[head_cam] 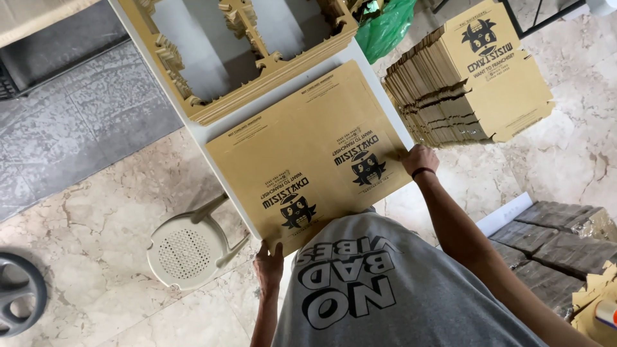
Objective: The person uses a utility knife to cut along pre-scored lines on flat cardboard sheets. They repeatedly lift and reposition the sheets, then cut along the edges to separate pieces. The cut pieces are placed aside on the floor.
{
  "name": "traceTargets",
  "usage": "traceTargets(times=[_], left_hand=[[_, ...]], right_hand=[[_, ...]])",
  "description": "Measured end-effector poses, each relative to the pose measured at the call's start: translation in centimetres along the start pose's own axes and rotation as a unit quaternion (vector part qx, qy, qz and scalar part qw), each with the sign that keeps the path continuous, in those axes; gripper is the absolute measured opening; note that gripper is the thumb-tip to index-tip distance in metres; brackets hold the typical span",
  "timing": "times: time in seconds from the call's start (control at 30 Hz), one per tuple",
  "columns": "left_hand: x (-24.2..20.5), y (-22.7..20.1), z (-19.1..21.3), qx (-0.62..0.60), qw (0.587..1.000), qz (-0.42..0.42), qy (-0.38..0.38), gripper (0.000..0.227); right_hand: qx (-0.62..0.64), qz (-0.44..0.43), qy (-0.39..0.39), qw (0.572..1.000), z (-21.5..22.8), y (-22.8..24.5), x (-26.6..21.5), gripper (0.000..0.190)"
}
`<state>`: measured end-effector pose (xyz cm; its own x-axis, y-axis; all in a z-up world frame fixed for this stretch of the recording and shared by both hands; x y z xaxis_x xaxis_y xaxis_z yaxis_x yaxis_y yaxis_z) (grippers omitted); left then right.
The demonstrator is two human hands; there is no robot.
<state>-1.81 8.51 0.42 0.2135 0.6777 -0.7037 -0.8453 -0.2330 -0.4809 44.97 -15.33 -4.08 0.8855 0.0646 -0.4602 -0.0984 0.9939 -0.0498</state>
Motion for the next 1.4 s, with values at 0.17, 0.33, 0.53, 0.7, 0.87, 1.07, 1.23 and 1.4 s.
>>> traceTargets(times=[0.17,0.33,0.53,0.7,0.87,1.07,1.23,1.4], left_hand=[[-1.0,-1.5,0.4,0.032,0.999,0.043,-0.011,0.064],[2.5,3.5,-0.3,-0.03,0.999,0.029,-0.028,0.056],[2.0,1.8,1.5,-0.127,0.988,0.051,-0.067,0.049],[4.6,3.6,0.1,-0.064,0.994,-0.015,-0.085,0.044],[4.2,3.7,-0.1,0.014,0.998,0.0,-0.066,0.046],[2.4,4.6,1.2,0.075,0.995,0.009,-0.07,0.051],[-2.2,4.8,0.4,0.032,0.996,0.07,-0.037,0.06],[-4.0,5.0,-1.7,-0.025,0.995,0.081,-0.053,0.073]], right_hand=[[0.041,0.016,0.021,0.999,2.3,0.8,-2.1,0.052],[0.12,0.05,0.081,0.988,-2.5,-3.2,2.7,0.052],[0.353,0.007,0.223,0.908,2.6,-1.4,-3.2,0.075],[0.404,0.108,0.188,0.888,1.9,-3.5,-1.8,0.072],[0.376,0.123,0.17,0.903,-3.8,-5.6,-0.6,0.044],[0.373,0.14,0.16,0.903,0.9,-3.8,-9.2,0.043],[0.335,0.054,0.242,0.909,-5.0,-8.7,-3.6,0.065],[0.372,0.013,0.28,0.885,-6.3,-10.7,-2.6,0.074]])
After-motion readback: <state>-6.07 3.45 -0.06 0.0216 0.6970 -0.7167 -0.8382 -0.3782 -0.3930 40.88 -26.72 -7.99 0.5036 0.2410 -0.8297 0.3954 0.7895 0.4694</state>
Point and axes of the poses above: each hand's wrist, its own x-axis towards the middle knuckle, its own z-axis out of the back of the hand, y = z × x, the point moved 4 cm from there along x, towards the middle knuckle
